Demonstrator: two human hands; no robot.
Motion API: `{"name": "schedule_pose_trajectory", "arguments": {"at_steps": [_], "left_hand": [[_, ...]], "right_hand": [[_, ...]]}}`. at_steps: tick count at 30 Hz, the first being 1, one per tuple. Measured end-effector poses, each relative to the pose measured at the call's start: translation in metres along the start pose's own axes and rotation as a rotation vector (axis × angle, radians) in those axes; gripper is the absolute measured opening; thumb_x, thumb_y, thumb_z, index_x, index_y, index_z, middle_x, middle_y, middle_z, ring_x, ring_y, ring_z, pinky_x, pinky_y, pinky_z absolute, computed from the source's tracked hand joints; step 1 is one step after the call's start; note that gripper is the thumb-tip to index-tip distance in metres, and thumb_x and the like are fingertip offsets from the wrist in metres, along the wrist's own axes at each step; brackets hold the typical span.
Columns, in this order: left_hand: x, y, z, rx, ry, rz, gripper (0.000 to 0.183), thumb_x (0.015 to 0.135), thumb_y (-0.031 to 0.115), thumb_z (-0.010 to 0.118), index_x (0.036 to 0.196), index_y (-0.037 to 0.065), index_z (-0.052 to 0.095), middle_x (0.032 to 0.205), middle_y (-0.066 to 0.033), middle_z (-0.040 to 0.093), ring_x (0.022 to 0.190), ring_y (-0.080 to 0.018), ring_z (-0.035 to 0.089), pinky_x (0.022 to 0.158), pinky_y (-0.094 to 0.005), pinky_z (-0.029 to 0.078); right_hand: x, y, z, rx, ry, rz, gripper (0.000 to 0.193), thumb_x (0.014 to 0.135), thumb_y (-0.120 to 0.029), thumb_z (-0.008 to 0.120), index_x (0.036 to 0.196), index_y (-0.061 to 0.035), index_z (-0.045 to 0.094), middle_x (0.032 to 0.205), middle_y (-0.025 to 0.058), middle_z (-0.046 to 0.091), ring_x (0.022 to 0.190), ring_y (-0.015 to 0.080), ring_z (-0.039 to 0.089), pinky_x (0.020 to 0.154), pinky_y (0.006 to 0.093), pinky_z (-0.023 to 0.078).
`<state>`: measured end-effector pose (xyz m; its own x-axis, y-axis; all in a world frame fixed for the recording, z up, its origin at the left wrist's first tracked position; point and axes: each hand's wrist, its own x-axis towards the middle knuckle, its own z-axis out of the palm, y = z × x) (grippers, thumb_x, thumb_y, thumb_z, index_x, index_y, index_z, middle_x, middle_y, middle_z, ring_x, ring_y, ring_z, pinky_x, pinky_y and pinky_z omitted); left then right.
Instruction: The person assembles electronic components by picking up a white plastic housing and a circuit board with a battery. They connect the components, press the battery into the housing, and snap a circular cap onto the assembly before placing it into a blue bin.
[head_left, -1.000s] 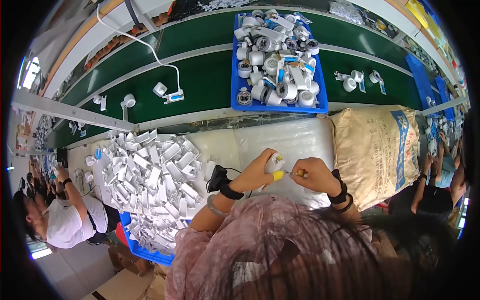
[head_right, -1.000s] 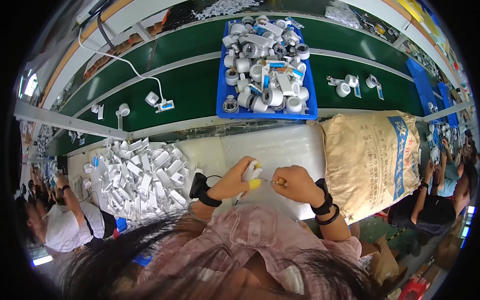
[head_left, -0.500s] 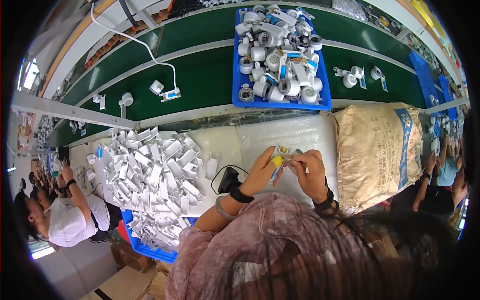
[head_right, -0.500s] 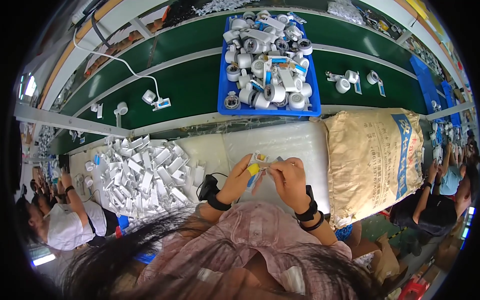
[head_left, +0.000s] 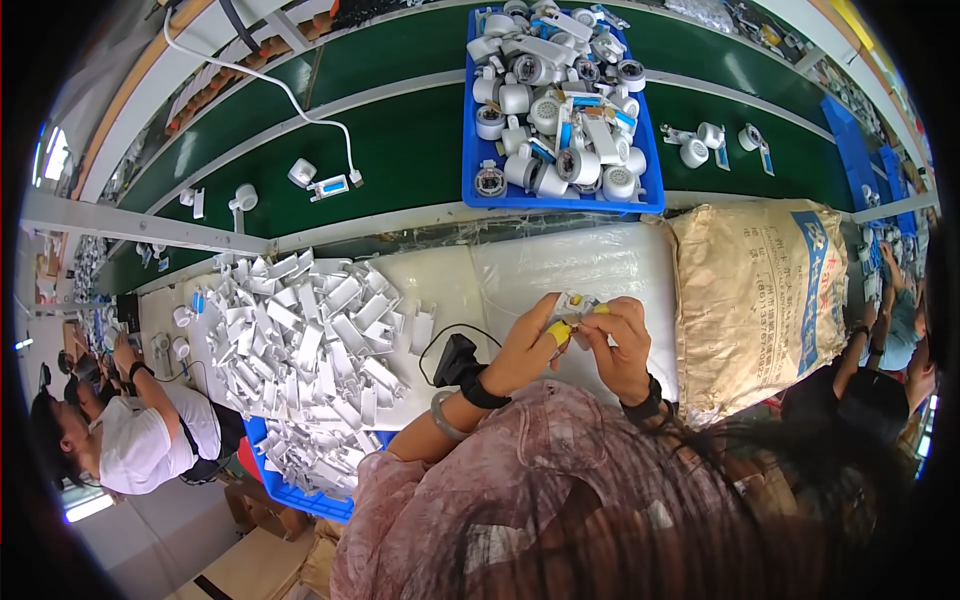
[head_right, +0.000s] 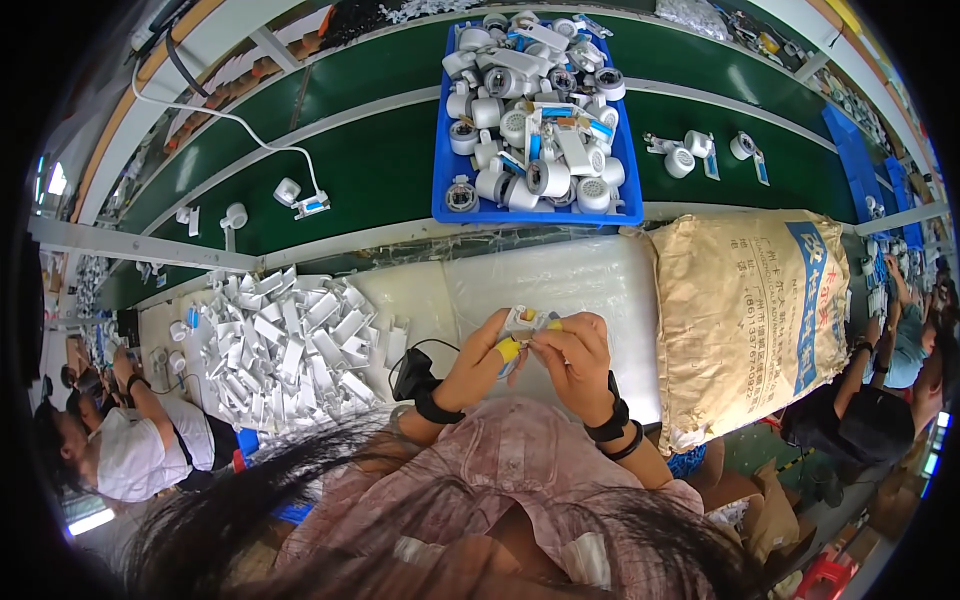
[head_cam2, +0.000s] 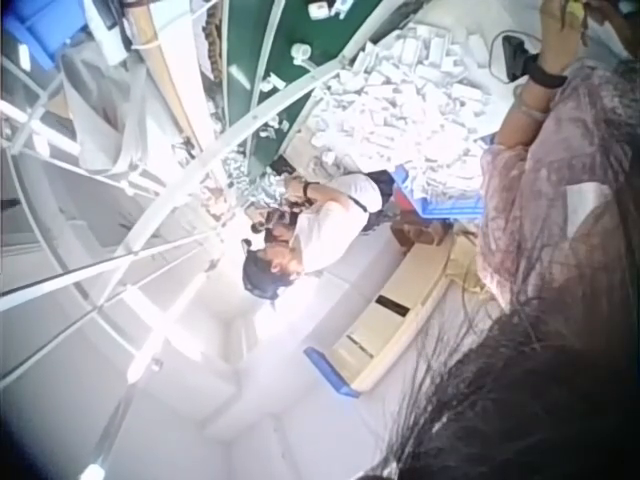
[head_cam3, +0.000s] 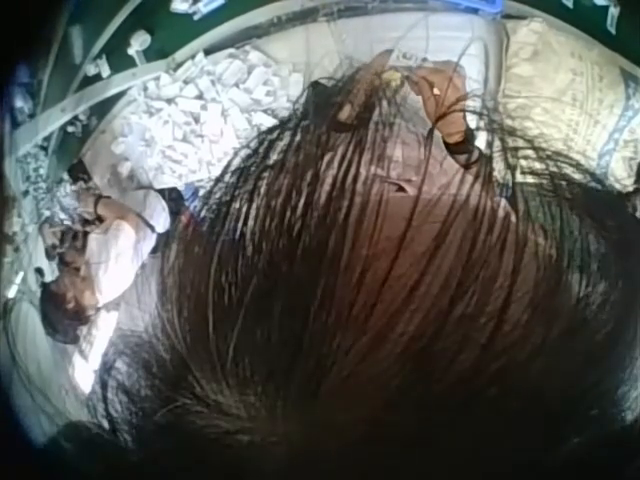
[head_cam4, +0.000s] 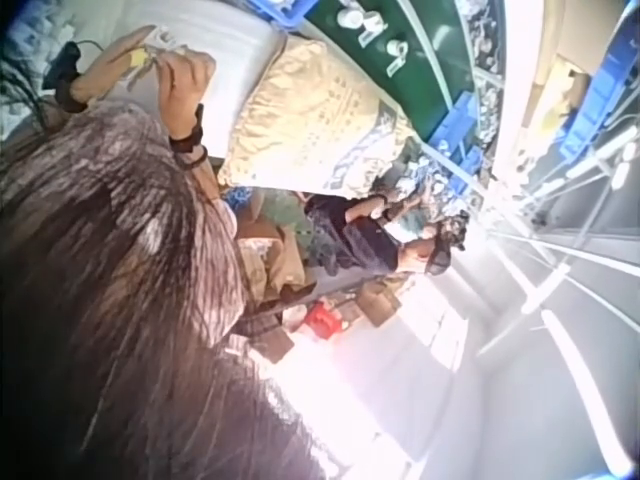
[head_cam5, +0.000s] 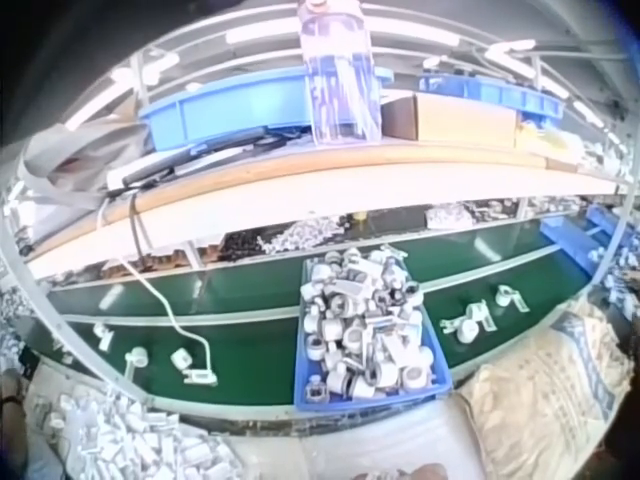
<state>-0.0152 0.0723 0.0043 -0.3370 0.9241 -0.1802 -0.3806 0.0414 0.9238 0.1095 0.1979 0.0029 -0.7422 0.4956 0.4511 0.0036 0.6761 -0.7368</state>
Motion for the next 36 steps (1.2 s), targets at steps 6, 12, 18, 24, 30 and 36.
{"name": "schedule_pose_trajectory", "arguments": {"at_steps": [6,12,18,24,30,36], "left_hand": [[-0.001,0.004,0.003,0.075,0.009,-0.002,0.033,0.090,0.005,0.036,0.121,0.001,0.047,0.079,-0.0038,0.054,0.064,-0.0091,0.049,0.055,-0.0239,0.042],[-0.001,0.006,0.005,0.103,0.014,0.000,0.032,0.090,0.006,0.036,0.118,0.000,0.048,0.079,-0.0033,0.052,0.064,-0.0091,0.047,0.056,-0.0240,0.042],[-0.003,-0.006,0.004,0.127,0.036,0.046,0.031,0.094,0.011,0.038,0.121,0.000,0.048,0.081,-0.0026,0.052,0.064,-0.0078,0.047,0.057,-0.0231,0.042],[-0.001,-0.012,0.008,0.218,0.072,0.180,0.035,0.098,0.015,0.047,0.131,0.002,0.046,0.083,-0.0001,0.053,0.064,-0.0041,0.046,0.054,-0.0205,0.039],[-0.001,-0.018,0.009,0.289,0.124,0.162,0.037,0.098,0.014,0.048,0.134,0.002,0.045,0.079,0.0014,0.052,0.060,-0.0039,0.045,0.053,-0.0202,0.038],[-0.004,-0.019,0.010,0.300,0.163,0.128,0.039,0.094,0.006,0.048,0.132,0.000,0.046,0.095,-0.0094,0.054,0.082,-0.0184,0.052,0.071,-0.0280,0.041]], "right_hand": [[0.002,-0.001,-0.002,-0.018,-0.014,-0.043,0.022,0.074,0.006,0.071,0.092,-0.0056,0.065,0.089,0.0074,0.057,0.085,0.0262,0.052,0.073,0.0352,0.044],[0.002,0.003,-0.003,-0.021,-0.012,-0.074,0.023,0.074,0.006,0.071,0.092,-0.0064,0.066,0.088,0.0068,0.057,0.084,0.0259,0.052,0.072,0.0349,0.044],[-0.001,0.004,-0.001,-0.025,-0.006,-0.025,0.022,0.073,0.006,0.071,0.090,-0.0065,0.066,0.085,0.0064,0.058,0.083,0.0258,0.052,0.072,0.0348,0.043],[0.003,0.003,-0.005,-0.069,-0.008,-0.069,0.023,0.071,0.005,0.073,0.089,-0.0068,0.068,0.086,0.0059,0.060,0.082,0.0250,0.051,0.071,0.0338,0.042],[0.007,0.001,-0.005,-0.081,-0.023,-0.077,0.021,0.070,-0.001,0.075,0.089,-0.0090,0.069,0.080,0.0028,0.059,0.074,0.0210,0.053,0.081,0.0351,0.038],[0.002,0.001,0.000,-0.060,-0.005,-0.057,0.021,0.070,-0.001,0.076,0.088,-0.0081,0.068,0.079,0.0029,0.060,0.074,0.0214,0.054,0.080,0.0355,0.039]]}}
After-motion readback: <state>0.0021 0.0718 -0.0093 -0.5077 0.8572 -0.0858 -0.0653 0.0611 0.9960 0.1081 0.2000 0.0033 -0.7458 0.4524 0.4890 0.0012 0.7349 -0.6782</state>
